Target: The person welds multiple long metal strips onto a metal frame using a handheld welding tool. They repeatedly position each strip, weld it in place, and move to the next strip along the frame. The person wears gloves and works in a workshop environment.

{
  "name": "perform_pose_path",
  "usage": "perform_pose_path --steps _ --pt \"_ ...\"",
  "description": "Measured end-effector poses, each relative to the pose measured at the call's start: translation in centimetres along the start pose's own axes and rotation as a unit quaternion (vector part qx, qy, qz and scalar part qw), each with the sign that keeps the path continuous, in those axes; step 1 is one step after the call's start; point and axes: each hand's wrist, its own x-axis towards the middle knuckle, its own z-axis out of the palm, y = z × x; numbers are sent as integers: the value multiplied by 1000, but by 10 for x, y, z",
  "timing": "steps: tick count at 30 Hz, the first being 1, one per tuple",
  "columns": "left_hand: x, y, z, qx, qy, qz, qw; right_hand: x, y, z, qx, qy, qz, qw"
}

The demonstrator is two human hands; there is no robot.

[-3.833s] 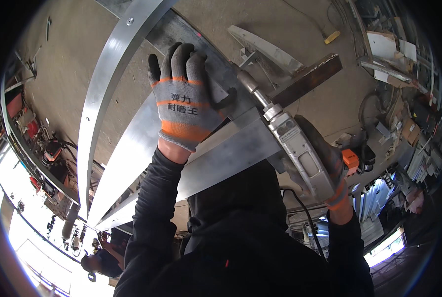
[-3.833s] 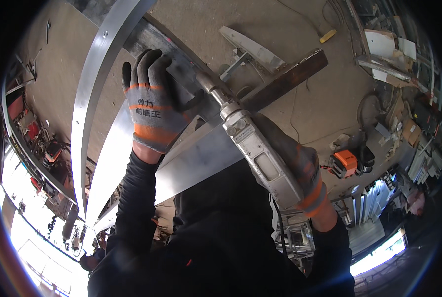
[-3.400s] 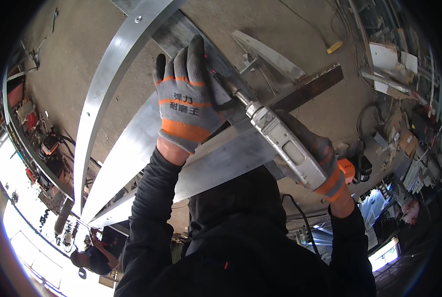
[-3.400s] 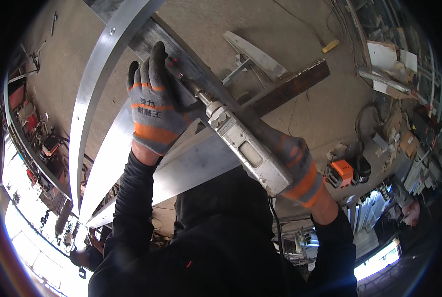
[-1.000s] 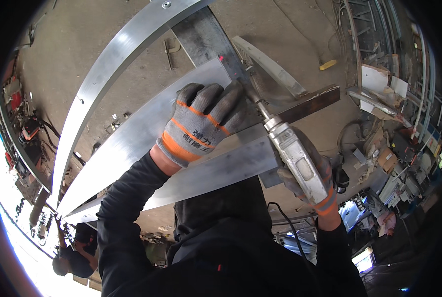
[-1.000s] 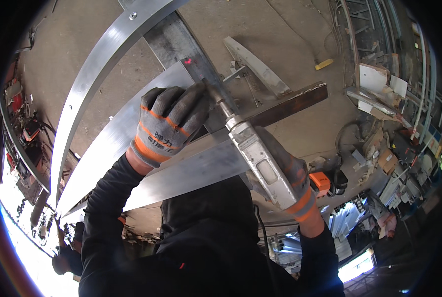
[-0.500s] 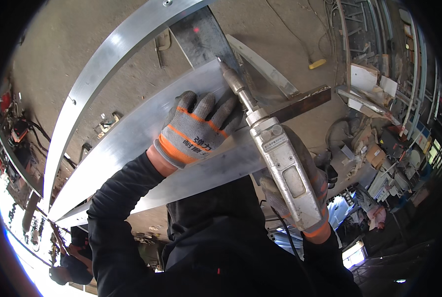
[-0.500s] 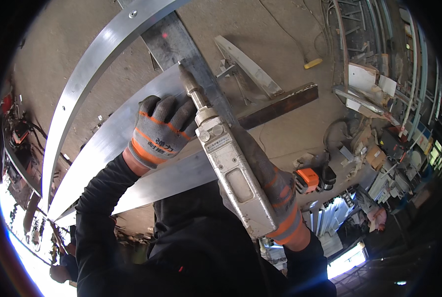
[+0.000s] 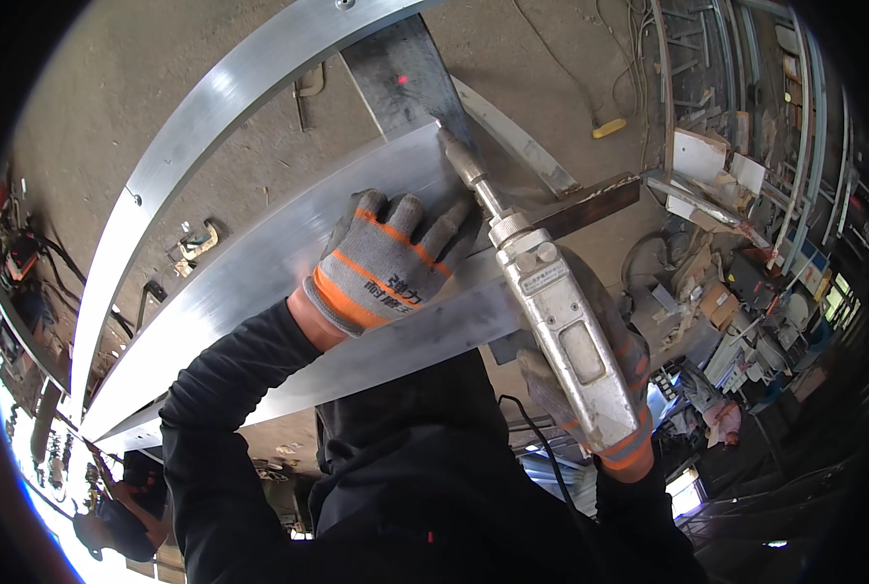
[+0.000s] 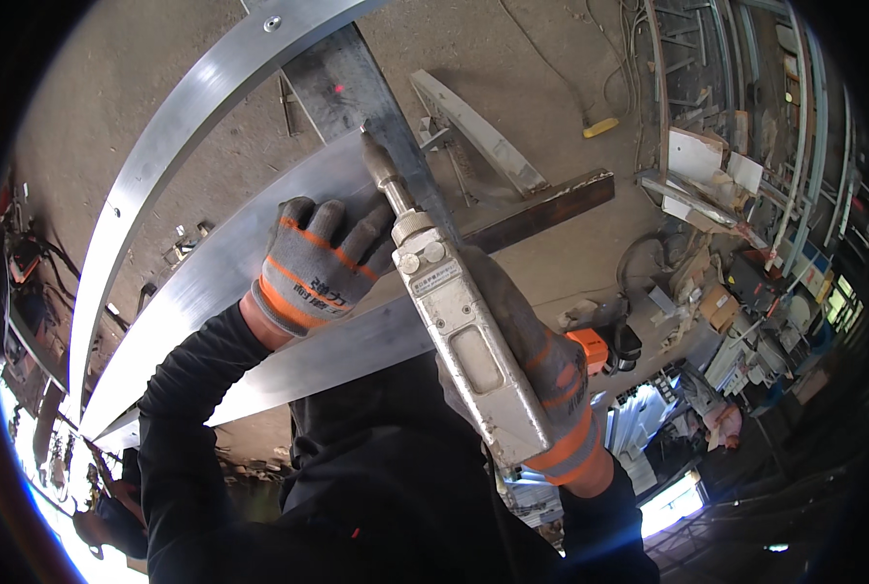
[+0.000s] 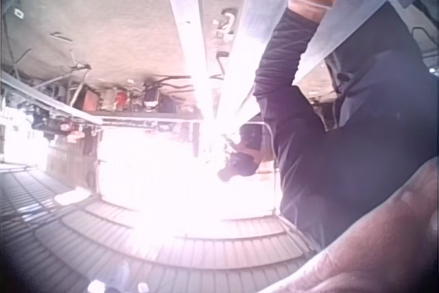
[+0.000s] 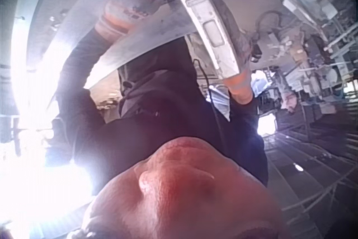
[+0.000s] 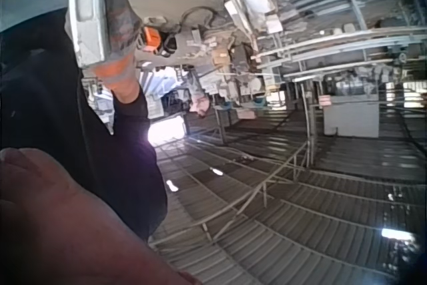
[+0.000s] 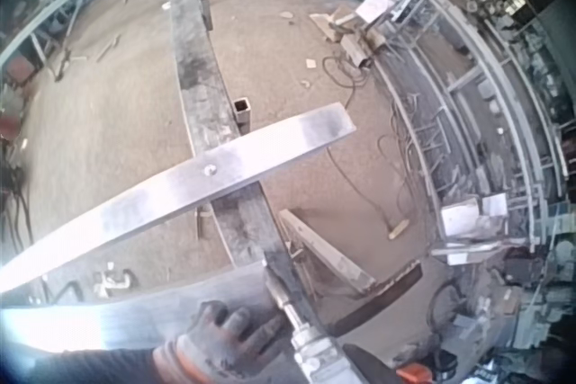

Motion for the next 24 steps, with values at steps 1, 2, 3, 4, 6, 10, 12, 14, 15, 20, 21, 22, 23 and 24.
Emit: perform_pose_path --steps 1,2,3,4,6,10,12,14,15,20,21,22,23,24 --pt "1 0 0 0 1 0 1000 0 0 -1 4 2 0 1000" --pt "1 -1 0 3 16 -1 1000 0 0 -1 4 3 1 1000" --pt "2 -1 1 6 31 -1 1000 0 0 -2 7 3 2 1000" --pt "3 -1 2 5 43 -2 999 0 0 -2 7 3 4 1000" --pt "4 -2 2 10 47 0 999 -1 0 -3 -29 7 -10 999" --pt "3 -1 2 18 47 -3 999 -1 -1 -5 14 5 10 1000" --pt "2 0 2 7 25 -8 1000 -1 -1 -7 15 5 13 1000" --pt "0 1 2 -2 11 -9 1000 -1 -1 -8 15 6 16 1000" --pt "-1 0 3 -3 11 -6 1000 -1 -1 -9 15 5 18 1000" --pt "0 0 3 -8 18 -5 1000 -1 -2 -11 17 6 23 1000" --pt "0 0 3 -9 16 -4 1000 -1 -2 -11 16 7 23 1000" --pt "0 -1 2 -10 14 -4 1000 -2 -2 -11 15 7 24 1000" --pt "1 -1 1 -9 11 -4 1000 -2 -2 -11 17 8 24 1000" --pt "2 0 1 -11 12 -6 1000 -3 -2 -12 0 51 23 998"
